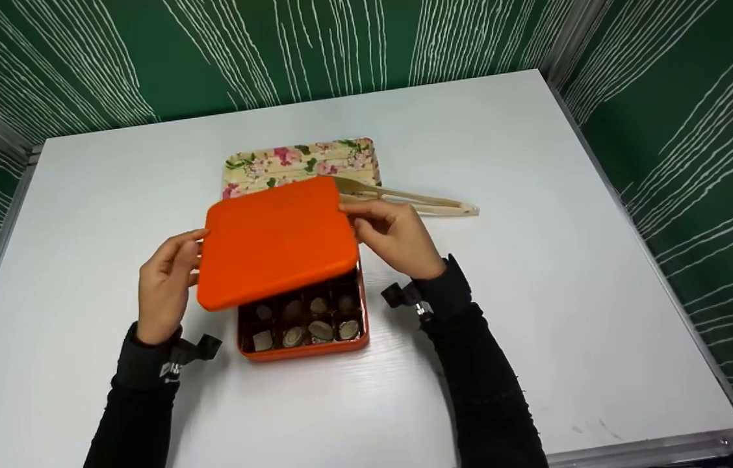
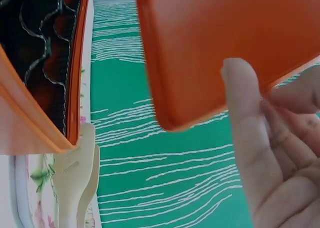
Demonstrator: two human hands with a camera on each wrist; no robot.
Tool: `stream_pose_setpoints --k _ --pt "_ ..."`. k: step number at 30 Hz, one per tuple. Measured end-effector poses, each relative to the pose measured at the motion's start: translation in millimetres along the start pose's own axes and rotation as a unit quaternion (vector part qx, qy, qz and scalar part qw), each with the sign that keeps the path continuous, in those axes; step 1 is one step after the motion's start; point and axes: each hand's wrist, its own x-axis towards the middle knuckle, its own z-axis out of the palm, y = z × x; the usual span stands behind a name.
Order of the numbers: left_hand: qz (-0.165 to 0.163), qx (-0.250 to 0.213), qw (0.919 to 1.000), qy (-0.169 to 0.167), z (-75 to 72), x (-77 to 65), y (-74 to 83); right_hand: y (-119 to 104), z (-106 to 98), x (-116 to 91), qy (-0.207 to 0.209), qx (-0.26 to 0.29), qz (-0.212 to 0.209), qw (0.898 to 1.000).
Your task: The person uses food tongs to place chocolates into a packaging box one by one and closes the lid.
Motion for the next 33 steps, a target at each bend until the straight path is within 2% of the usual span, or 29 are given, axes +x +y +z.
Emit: stream_pose_setpoints --k 4,8,13,18,24,33 --pt "-0.020 0.012 0.9997 -0.011 1.4 -0.4 0.8 -0.9 3.9 -0.8 0.010 0.019 0.029 0.999" --pt "-0.033 0.055 0.9975 -0.028 2.3 -1.3 2.1 -1.8 5.7 -1.4 0.008 -0.004 0.094 0.995" --pt "-0.061 0.100 0.9913 -0.061 1.8 -1.2 0.0 1.2 4.1 -4.5 -0.046 -0.052 0.169 0.983" --pt "-0.090 0.157 0.9777 -0.106 0.9 1.4 -7.7 10.6 7.6 -8.3 -0.108 -0.100 0.216 0.965" --pt "-0.084 0.202 0.9661 -0.138 0.5 -0.8 -20.6 19.4 14.3 -15.0 -0.140 -0.153 0.229 0.951" --pt "-0.069 0.235 0.9571 -0.154 4.9 -5.1 -30.6 19.2 14.8 -23.5 -0.149 -0.196 0.197 0.949"
